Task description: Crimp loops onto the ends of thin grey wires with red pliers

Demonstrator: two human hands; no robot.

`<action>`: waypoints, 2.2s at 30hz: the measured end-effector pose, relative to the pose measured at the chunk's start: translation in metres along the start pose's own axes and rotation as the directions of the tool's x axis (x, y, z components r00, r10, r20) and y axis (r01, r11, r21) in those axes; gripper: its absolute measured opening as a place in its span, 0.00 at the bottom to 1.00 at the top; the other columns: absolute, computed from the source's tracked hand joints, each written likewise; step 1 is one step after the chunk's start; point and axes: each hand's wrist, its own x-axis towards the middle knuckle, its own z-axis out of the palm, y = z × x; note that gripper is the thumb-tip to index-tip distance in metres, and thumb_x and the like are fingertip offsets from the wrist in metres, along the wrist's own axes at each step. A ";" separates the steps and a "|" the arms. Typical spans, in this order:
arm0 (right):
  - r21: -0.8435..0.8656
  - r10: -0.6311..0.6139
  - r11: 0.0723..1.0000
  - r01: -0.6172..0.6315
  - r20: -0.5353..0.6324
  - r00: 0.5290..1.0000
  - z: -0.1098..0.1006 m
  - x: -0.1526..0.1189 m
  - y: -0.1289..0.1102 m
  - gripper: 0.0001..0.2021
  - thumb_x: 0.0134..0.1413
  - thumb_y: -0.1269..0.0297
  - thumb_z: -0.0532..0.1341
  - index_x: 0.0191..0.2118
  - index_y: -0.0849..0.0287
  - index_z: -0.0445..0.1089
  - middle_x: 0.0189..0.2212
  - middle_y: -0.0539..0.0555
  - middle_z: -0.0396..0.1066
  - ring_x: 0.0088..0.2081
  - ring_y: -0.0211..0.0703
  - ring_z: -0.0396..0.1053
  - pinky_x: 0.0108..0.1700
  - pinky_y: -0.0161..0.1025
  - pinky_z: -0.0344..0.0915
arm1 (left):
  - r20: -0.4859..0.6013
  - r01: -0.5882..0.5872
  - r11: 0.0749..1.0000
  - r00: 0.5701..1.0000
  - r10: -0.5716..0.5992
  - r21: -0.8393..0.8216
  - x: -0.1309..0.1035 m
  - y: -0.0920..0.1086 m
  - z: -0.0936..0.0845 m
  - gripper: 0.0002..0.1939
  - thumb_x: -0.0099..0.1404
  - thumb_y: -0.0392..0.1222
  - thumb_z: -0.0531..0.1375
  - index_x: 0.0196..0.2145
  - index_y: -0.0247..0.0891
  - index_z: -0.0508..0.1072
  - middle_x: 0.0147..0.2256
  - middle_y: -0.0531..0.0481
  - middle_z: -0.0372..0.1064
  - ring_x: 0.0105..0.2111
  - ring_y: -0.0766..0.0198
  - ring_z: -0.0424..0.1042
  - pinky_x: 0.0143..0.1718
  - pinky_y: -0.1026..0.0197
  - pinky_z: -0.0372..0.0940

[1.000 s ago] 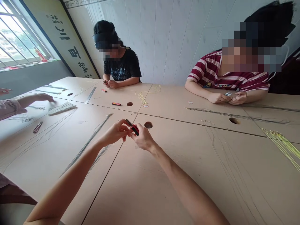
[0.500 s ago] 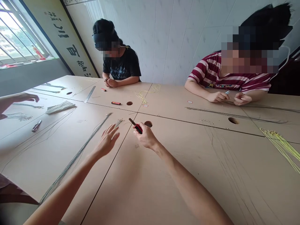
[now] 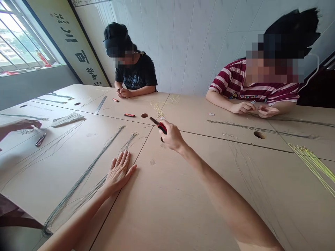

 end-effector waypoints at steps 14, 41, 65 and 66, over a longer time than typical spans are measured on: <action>-0.271 -0.169 0.961 0.056 -0.414 0.895 -0.135 0.006 -0.009 0.10 0.50 0.72 0.60 0.39 0.56 0.72 0.31 0.52 0.74 0.32 0.41 0.70 0.40 0.43 0.66 | -0.039 -0.018 1.000 0.999 0.018 0.002 0.000 0.000 0.001 0.38 0.71 0.59 0.41 0.68 0.29 0.49 0.69 0.37 0.41 0.69 0.47 0.42 0.66 0.41 0.43; 0.877 0.402 0.446 -0.178 -0.019 0.916 -0.103 -0.052 -0.019 0.13 0.41 0.64 0.71 0.36 0.54 0.75 0.30 0.48 0.66 0.29 0.35 0.62 0.33 0.37 0.62 | -0.503 -0.134 0.991 0.858 0.107 -0.016 -0.003 0.015 -0.017 0.19 0.73 0.42 0.45 0.53 0.41 0.70 0.65 0.38 0.56 0.68 0.47 0.44 0.63 0.31 0.30; 0.969 0.557 0.200 -0.144 0.008 0.830 -0.091 -0.069 -0.025 0.12 0.44 0.65 0.71 0.37 0.53 0.74 0.28 0.47 0.69 0.33 0.37 0.69 0.37 0.34 0.66 | -0.538 -0.571 0.695 0.785 0.307 -0.437 0.050 0.221 -0.149 0.07 0.63 0.39 0.64 0.27 0.40 0.70 0.51 0.46 0.67 0.55 0.48 0.59 0.54 0.39 0.56; 0.971 0.551 0.194 -0.139 0.010 0.834 -0.090 -0.069 -0.025 0.11 0.45 0.65 0.70 0.37 0.53 0.73 0.28 0.47 0.69 0.34 0.36 0.70 0.38 0.34 0.66 | -0.544 -0.562 0.703 0.787 0.291 -0.437 0.050 0.223 -0.148 0.07 0.63 0.38 0.63 0.27 0.40 0.70 0.51 0.46 0.67 0.55 0.48 0.60 0.53 0.39 0.56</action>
